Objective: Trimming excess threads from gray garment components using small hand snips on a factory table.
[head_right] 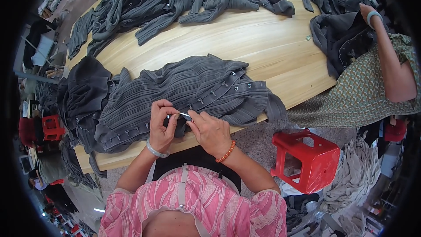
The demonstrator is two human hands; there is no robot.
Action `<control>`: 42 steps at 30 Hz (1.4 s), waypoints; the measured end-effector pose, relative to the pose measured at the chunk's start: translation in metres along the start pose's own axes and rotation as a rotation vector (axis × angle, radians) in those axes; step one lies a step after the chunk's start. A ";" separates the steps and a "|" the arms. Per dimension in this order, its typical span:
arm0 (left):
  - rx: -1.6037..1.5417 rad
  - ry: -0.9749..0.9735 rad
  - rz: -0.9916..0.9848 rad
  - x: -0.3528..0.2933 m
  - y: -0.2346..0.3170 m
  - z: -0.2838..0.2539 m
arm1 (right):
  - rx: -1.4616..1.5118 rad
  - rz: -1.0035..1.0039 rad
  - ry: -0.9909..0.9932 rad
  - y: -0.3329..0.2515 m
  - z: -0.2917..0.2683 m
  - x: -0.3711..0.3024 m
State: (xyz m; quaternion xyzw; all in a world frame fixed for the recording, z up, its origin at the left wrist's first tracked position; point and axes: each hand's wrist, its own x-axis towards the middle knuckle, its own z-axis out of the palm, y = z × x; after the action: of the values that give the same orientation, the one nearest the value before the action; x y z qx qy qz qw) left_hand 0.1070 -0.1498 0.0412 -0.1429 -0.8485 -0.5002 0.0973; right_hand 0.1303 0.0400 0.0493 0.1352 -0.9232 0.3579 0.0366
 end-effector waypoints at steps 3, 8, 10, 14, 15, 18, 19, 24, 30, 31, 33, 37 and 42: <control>-0.007 -0.180 0.122 0.000 0.012 -0.012 | 0.050 0.044 0.067 0.004 -0.015 0.001; -0.030 -0.499 0.227 0.002 0.029 -0.005 | 0.070 0.081 0.390 0.040 -0.044 0.024; 0.091 -0.290 0.215 0.013 0.033 0.008 | 0.041 0.068 0.408 0.056 -0.048 0.033; 0.298 -0.116 0.179 0.033 0.015 0.028 | 0.021 0.114 0.331 0.067 -0.045 0.037; 0.306 -0.112 0.161 0.034 0.010 0.031 | 0.021 0.100 0.343 0.069 -0.043 0.036; 0.318 -0.114 0.134 0.032 0.004 0.034 | 0.034 0.106 0.340 0.070 -0.044 0.034; 0.321 -0.118 0.127 0.031 0.003 0.034 | 0.037 0.111 0.340 0.070 -0.044 0.034; 0.380 -0.117 0.137 0.035 0.011 0.037 | -0.001 0.088 0.347 0.071 -0.042 0.033; 0.429 -0.133 0.148 0.040 0.010 0.043 | 0.004 0.097 0.338 0.070 -0.043 0.032; 0.407 -0.150 0.132 0.040 0.010 0.043 | 0.002 0.098 0.338 0.070 -0.044 0.032; 0.300 -0.148 0.103 0.040 0.008 0.040 | 0.015 0.077 0.346 0.072 -0.044 0.031; 0.033 -0.192 -0.008 0.040 0.004 0.028 | 0.051 0.059 0.340 0.069 -0.051 0.027; -0.063 -0.230 -0.079 0.036 0.003 0.024 | -0.014 -0.017 0.269 0.049 -0.057 0.009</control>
State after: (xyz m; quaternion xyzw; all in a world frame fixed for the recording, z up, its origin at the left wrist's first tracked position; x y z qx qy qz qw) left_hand 0.0739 -0.1226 0.0431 -0.1689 -0.8429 -0.5103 -0.0249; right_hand 0.1065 0.1110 0.0608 0.0935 -0.9111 0.3663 0.1642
